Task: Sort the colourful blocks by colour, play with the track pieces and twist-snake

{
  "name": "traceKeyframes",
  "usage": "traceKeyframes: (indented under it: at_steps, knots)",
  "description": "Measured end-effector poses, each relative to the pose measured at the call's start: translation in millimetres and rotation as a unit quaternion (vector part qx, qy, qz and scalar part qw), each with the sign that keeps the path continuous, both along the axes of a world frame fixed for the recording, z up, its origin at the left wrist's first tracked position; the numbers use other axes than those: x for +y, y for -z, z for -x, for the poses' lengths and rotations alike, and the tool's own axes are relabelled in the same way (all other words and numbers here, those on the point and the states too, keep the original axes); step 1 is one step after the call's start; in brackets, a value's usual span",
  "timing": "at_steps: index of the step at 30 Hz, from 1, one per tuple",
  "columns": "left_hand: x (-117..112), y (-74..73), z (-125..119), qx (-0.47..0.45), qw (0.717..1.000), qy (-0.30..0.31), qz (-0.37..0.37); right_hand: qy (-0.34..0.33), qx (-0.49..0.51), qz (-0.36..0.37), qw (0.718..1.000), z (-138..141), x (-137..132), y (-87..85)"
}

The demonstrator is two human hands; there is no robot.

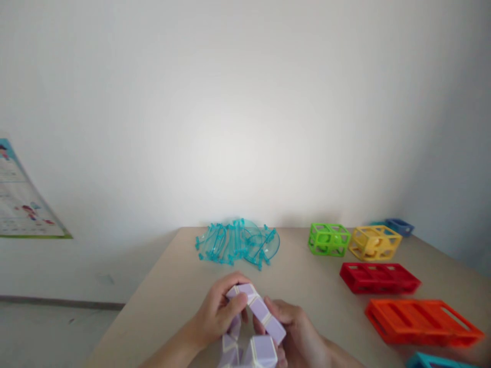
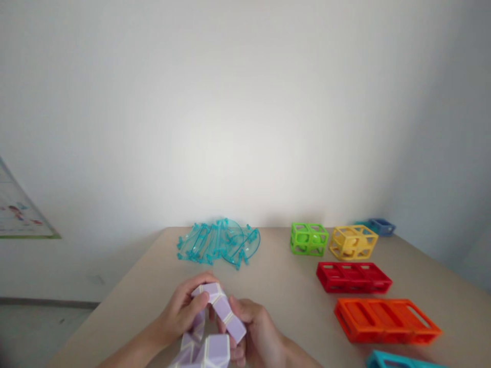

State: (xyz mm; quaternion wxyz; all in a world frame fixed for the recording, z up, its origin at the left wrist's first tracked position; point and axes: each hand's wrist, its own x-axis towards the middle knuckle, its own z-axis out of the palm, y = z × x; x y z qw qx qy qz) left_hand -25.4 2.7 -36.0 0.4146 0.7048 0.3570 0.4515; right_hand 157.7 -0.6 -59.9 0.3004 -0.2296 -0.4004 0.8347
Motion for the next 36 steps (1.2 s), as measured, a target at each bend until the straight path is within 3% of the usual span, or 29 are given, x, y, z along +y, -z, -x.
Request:
traceKeyframes:
  at_steps: [4, 9, 13, 15, 18, 21, 24, 27, 31, 34, 36]
  knots:
    - [1, -5.6, 1, -0.008, 1.0, 0.028, -0.012, 0.007, 0.013, 0.014, 1.0, 2, -3, 2.2]
    - [3, 0.2, -1, 0.038, 0.994, 0.096, 0.042, 0.045, 0.032, 0.003, 0.998, 5, -4, -0.9]
    - [1, -1.4, -5, 0.073, 0.992, 0.1, 0.025, 0.042, 0.009, 0.0, 0.999, 2, 0, -0.8]
    - [-1, -5.4, -5, 0.065, 0.989, 0.12, 0.058, 0.007, -0.016, -0.001, 1.0, -1, 3, -1.0]
    - [-3, -8.0, -3, 0.042, 0.978, 0.162, 0.125, -0.103, -0.049, 0.032, 0.993, -10, 8, -3.0]
    - [-4, -2.5, -3, 0.011, 0.972, 0.171, 0.163, -0.219, -0.074, 0.062, 0.971, -19, 12, -4.1]
    - [-1, 7.0, -5, -0.046, 0.958, 0.184, 0.217, -0.254, -0.109, 0.044, 0.96, -25, 14, -2.2]
    - [2, 13.1, -5, -0.105, 0.94, 0.212, 0.247, -0.225, -0.106, 0.032, 0.968, -25, 14, -0.3]
    - [6, 12.7, -3, -0.137, 0.945, 0.181, 0.237, -0.147, -0.102, 0.009, 0.984, -17, 11, -2.2]
    - [8, 11.1, -1, -0.121, 0.948, 0.167, 0.245, -0.057, -0.148, -0.097, 0.983, -12, 6, -7.3]
    - [9, 11.1, -2, -0.102, 0.954, 0.146, 0.243, 0.023, -0.19, -0.215, 0.958, -11, 3, -11.3]
